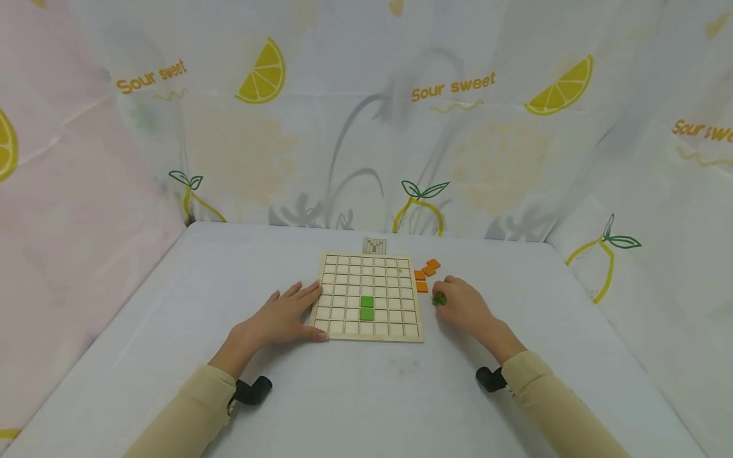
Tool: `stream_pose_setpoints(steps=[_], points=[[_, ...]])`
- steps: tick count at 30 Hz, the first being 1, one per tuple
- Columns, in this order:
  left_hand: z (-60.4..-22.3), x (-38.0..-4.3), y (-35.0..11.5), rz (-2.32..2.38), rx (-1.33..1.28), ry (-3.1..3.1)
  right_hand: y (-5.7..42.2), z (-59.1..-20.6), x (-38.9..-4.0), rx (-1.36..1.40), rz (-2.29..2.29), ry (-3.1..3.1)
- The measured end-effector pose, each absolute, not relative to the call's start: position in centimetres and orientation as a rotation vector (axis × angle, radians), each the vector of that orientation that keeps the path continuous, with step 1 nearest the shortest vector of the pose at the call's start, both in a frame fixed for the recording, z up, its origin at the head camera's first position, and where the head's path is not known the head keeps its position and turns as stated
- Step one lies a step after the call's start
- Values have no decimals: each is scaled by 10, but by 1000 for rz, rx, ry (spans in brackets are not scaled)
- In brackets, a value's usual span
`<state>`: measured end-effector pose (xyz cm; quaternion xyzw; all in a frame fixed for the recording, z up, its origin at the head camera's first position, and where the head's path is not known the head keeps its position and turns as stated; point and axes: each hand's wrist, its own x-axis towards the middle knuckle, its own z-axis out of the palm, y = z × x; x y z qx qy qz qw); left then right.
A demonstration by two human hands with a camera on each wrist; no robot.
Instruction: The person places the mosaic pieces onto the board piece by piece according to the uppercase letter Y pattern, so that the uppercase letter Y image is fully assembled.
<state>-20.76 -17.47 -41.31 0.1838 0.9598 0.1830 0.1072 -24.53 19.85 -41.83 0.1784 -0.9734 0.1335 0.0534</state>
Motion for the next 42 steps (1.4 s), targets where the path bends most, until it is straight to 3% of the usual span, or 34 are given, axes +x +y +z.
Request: stream_pose_setpoints(steps=[42], points=[[-416, -209, -176, 540, 552, 2829, 152, -422, -262, 814, 515, -2890]])
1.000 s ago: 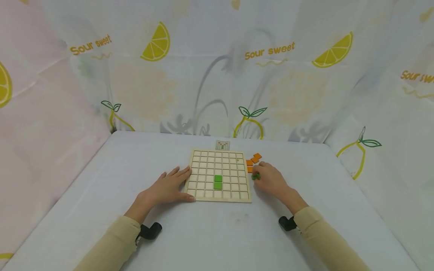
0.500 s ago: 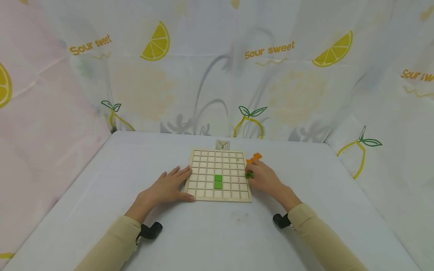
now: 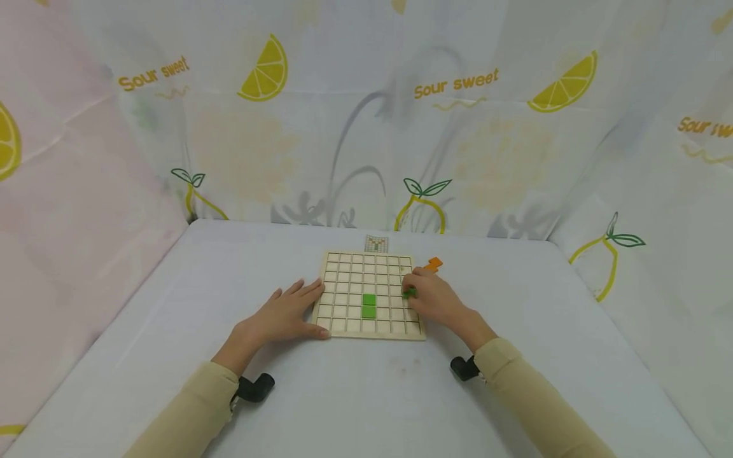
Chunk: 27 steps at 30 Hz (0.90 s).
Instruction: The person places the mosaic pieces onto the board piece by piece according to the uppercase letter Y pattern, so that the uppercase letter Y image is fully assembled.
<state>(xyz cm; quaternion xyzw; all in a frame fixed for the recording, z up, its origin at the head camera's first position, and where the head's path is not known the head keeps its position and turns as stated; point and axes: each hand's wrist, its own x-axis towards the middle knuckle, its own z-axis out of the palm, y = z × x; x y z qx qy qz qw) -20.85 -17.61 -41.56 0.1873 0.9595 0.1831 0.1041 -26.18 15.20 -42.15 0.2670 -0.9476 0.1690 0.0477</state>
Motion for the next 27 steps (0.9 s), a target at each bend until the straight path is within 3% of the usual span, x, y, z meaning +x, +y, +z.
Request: stream_pose_setpoints(steps=[27], points=[[-414, -209, -176, 538, 544, 2829, 107, -414, -272, 1029, 552, -2824]])
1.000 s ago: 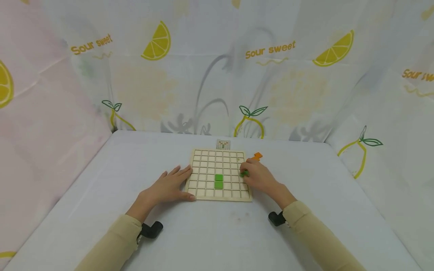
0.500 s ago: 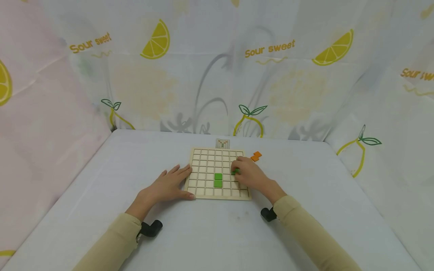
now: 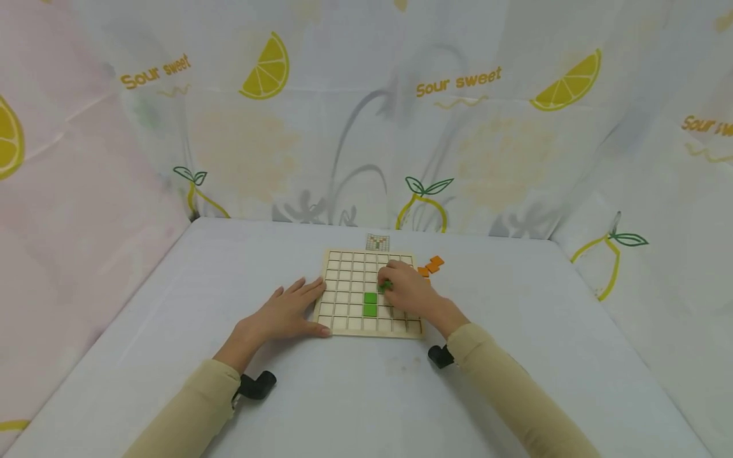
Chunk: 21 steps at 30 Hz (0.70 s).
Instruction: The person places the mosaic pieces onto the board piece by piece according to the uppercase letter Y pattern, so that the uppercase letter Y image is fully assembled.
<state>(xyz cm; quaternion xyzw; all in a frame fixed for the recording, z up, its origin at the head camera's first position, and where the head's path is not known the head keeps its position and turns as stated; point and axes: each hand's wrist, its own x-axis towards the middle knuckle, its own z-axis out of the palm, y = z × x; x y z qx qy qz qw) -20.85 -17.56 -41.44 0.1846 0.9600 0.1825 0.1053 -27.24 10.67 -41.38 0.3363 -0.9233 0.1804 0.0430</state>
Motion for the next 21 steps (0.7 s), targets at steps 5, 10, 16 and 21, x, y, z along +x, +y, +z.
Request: stream_pose_setpoints(steps=[5, 10, 16, 21], points=[[-415, -209, -176, 539, 544, 2830, 98, -412, -275, 1062, 528, -2813], [-415, -210, -177, 544, 541, 2830, 90, -413, -278, 1066, 501, -2841], [-416, -212, -178, 542, 538, 2824, 82, -412, -276, 1044, 509, -2890], [-417, -212, -178, 538, 538, 2824, 80, -412, -275, 1047, 517, -2893]])
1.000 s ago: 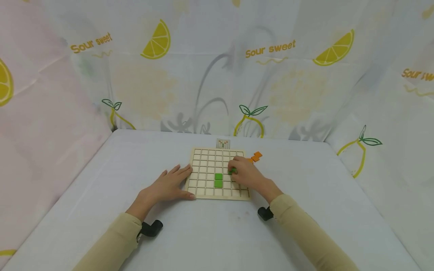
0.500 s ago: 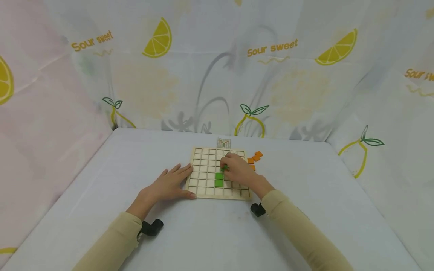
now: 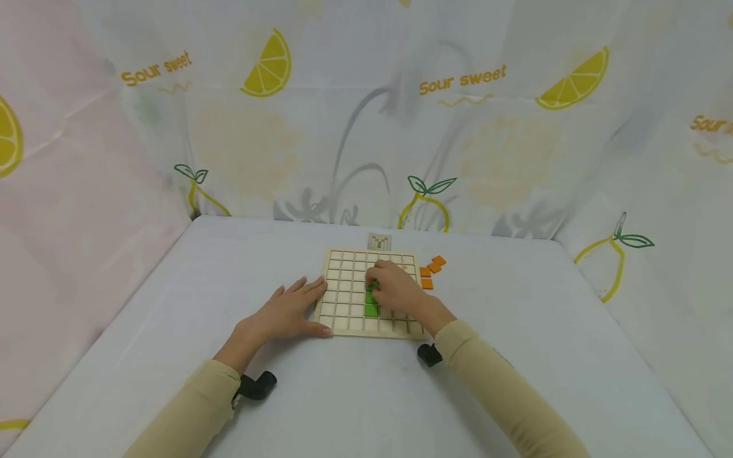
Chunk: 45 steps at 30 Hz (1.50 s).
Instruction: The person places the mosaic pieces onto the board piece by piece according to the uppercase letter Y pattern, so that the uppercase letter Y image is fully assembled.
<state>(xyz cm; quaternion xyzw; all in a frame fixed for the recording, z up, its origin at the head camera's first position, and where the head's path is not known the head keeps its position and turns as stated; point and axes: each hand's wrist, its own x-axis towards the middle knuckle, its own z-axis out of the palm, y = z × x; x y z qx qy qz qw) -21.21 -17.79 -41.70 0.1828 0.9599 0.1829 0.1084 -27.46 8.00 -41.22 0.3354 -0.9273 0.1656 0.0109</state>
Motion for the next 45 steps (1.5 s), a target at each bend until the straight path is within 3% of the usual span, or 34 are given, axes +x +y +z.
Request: stream_pose_setpoints(steps=[32, 45], points=[[-414, -210, -176, 549, 521, 2830, 90, -413, -276, 1121, 565, -2855], [-417, -211, -177, 560, 546, 2831, 117, -410, -275, 1110, 555, -2856]])
